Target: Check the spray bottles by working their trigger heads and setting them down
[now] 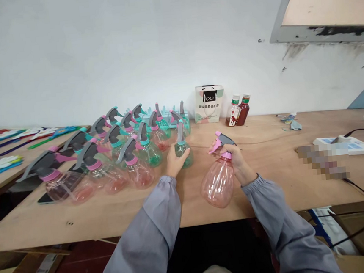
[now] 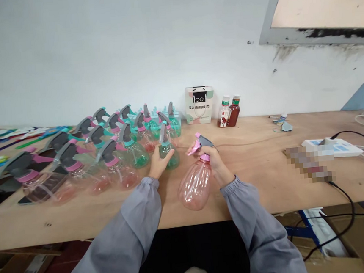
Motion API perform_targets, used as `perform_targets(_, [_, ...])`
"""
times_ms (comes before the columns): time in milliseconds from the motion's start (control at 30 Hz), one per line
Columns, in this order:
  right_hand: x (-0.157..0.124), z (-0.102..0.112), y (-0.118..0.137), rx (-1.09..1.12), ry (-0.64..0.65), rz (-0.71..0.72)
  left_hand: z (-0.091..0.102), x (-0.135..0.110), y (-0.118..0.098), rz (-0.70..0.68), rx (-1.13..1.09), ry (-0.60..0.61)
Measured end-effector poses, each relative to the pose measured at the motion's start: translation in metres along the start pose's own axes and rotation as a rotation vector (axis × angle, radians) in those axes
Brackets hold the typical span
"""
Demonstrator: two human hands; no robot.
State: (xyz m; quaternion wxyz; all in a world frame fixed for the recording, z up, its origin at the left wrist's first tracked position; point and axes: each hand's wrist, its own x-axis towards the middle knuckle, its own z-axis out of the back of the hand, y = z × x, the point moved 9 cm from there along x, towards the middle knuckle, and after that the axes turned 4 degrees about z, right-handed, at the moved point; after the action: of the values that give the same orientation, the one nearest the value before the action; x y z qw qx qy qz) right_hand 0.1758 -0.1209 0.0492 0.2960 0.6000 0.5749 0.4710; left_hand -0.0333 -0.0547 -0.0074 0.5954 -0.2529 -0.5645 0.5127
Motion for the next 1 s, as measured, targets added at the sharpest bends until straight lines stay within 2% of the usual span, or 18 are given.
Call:
perform_targets(133, [0.003, 0.001, -0.005, 0.02, 0.015, -0.057, 0.0, 0.0, 0.001, 0.024, 0.003, -0.012])
perform_targets(233, [0.002, -0.006, -0.007, 0.0, 0.089, -0.08, 0.0, -0.001, -0.001, 0.019, -0.005, -0.012])
perform_targets(367, [0.0, -0.009, 0.001, -0.078, 0.103, 0.008, -0.001, 0.0, -0.001, 0.003, -0.001, -0.009])
perform_targets(533, [0.003, -0.001, 0.004, -0.013, 0.06, 0.037, -0.001, 0.0, 0.001, 0.015, 0.001, -0.002])
perform_targets(633, [0.002, 0.0, 0.008, -0.107, 0.128, 0.036, -0.001, 0.0, 0.001, 0.014, 0.001, 0.0])
perform_targets(733, [-0.001, 0.007, 0.02, -0.304, 0.219, 0.069, -0.001, 0.0, -0.001, 0.013, 0.0, 0.006])
perform_targets(767, [0.0, 0.016, 0.028, -0.387, 0.199, 0.101, -0.001, -0.001, -0.002, 0.015, 0.003, 0.007])
perform_targets(833, [0.004, 0.044, 0.048, -0.554, 0.043, 0.18, -0.001, -0.001, -0.003, 0.029, 0.007, 0.009])
perform_targets(1000, [0.0, 0.13, 0.096, -0.821, -0.551, 0.334, -0.002, -0.001, -0.004, 0.054, -0.012, 0.036])
